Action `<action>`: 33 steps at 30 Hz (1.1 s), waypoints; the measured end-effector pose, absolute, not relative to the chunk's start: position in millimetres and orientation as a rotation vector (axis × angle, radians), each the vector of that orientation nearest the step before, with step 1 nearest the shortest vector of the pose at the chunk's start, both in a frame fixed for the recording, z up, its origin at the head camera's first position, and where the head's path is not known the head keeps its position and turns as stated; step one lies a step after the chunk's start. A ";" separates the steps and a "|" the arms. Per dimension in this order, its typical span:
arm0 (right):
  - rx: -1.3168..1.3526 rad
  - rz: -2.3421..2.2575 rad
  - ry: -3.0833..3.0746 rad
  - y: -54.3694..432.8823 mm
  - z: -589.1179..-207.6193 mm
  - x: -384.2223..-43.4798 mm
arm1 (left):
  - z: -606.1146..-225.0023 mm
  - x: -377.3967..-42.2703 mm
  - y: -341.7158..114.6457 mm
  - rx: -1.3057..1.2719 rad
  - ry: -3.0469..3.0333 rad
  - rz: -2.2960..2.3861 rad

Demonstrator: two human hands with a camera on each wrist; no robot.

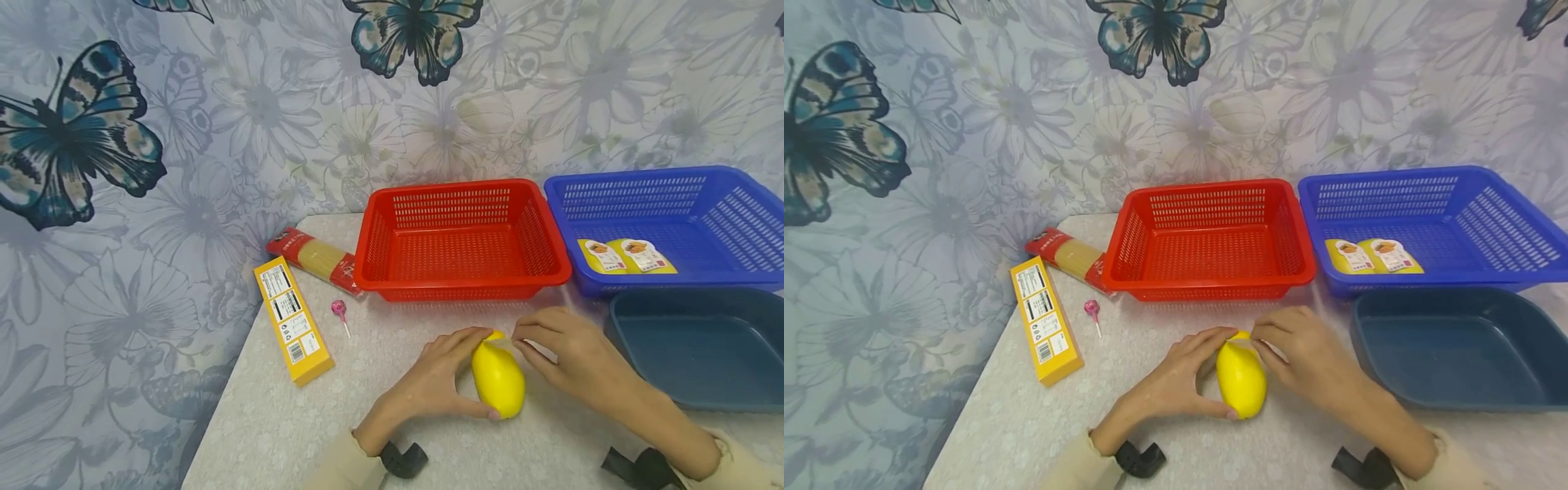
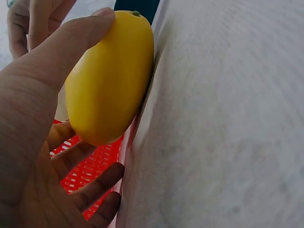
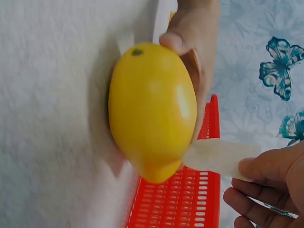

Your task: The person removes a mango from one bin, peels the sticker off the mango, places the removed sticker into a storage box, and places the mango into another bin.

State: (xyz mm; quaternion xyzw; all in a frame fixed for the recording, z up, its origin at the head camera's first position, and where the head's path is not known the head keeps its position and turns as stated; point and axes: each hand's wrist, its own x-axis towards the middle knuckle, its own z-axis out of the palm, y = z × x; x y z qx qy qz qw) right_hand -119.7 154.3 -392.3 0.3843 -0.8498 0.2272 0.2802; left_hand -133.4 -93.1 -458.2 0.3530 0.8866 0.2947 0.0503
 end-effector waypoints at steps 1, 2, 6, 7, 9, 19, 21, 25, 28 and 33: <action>1.010 0.610 -2.278 155.5 -390.9 -120.0 | -458.1 -133.8 -93.1 1.073 2.699 0.900; 0.989 0.618 -2.277 156.7 -389.3 -120.2 | -457.7 -134.2 -93.3 1.068 2.696 0.903; 0.919 0.655 -2.262 162.8 -381.1 -119.7 | -456.3 -135.7 -94.1 1.042 2.693 0.921; 0.904 0.659 -2.263 164.9 -378.9 -119.5 | -456.1 -136.2 -94.1 1.042 2.694 0.920; 0.884 0.659 -2.276 169.8 -375.0 -118.7 | -455.9 -136.4 -93.8 1.038 2.696 0.912; 0.797 0.602 -2.272 205.6 -362.2 -113.8 | -458.8 -135.0 -93.1 1.027 2.691 0.898; 0.782 0.586 -2.276 213.7 -360.4 -113.1 | -459.2 -135.0 -93.1 1.029 2.689 0.902; 0.725 0.539 -2.301 228.2 -359.3 -110.7 | -459.8 -135.2 -93.1 1.033 2.688 0.910; 0.698 0.515 -2.298 237.7 -359.7 -108.7 | -460.0 -135.4 -93.2 1.034 2.685 0.914; 0.653 0.476 -2.300 251.4 -360.1 -105.3 | -460.5 -135.5 -93.6 1.039 2.687 0.919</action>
